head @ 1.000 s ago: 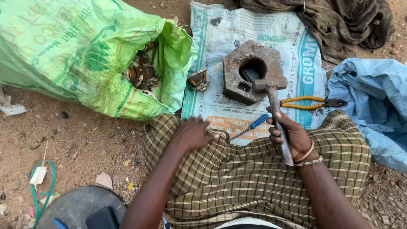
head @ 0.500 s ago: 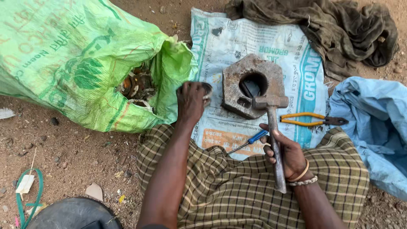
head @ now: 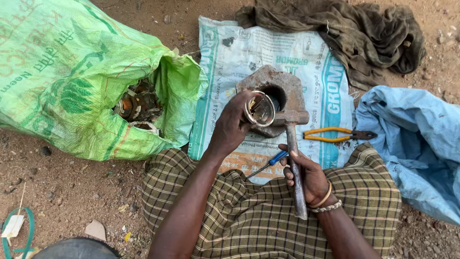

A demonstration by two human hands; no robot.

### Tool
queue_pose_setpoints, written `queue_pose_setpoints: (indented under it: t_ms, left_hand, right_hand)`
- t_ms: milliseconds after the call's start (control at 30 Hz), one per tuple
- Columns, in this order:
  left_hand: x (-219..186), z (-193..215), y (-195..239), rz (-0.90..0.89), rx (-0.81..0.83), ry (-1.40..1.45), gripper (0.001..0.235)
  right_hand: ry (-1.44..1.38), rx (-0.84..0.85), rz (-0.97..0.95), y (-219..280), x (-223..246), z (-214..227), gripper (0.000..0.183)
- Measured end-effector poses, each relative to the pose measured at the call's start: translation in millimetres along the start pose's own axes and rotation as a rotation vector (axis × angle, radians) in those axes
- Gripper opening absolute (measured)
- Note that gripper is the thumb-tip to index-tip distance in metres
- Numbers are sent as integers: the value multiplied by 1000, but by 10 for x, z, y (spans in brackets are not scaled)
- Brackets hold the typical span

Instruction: The person sits on the ground and uses a hammer and pliers to dismantle a small electrical component, extracting copper wire and separating parts. The person places the extracted wire into a bucket and continues to process additional components.

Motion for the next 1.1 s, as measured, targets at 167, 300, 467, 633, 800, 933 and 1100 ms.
queue_pose_setpoints:
  t_ms: [167, 300, 467, 633, 800, 933, 1100]
  left_hand:
    - [223, -97, 13, 141, -30, -59, 120]
    - [301, -87, 16, 28, -106, -55, 113]
    - [377, -152, 8, 280, 74, 43, 107]
    - [297, -157, 83, 222, 34, 46, 73]
    - [93, -150, 133, -208, -34, -328, 73]
    - [77, -69, 65, -116, 45, -154, 88]
    - [102, -2, 136, 8, 184, -83, 84]
  right_hand:
    - [-4, 8, 6, -29, -14, -16, 48]
    - [-21, 29, 17, -18, -12, -36, 48]
    - [-20, 8, -38, -36, -12, -25, 49]
    - [-14, 76, -55, -42, -24, -44, 37]
    - [265, -92, 76, 132, -39, -125, 38]
    - [441, -206, 160, 303, 99, -293, 40]
    - [694, -268, 274, 536, 248, -567, 34]
Point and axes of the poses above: each hand's wrist, its own y-axis away from the middle knuckle, its own z-axis out of the back of the hand, x = y × z, the point moved 2 cm from there along -y, towards the middle knuckle, and after that the axes turned 5 degrees about z, right-handed, at the moved point
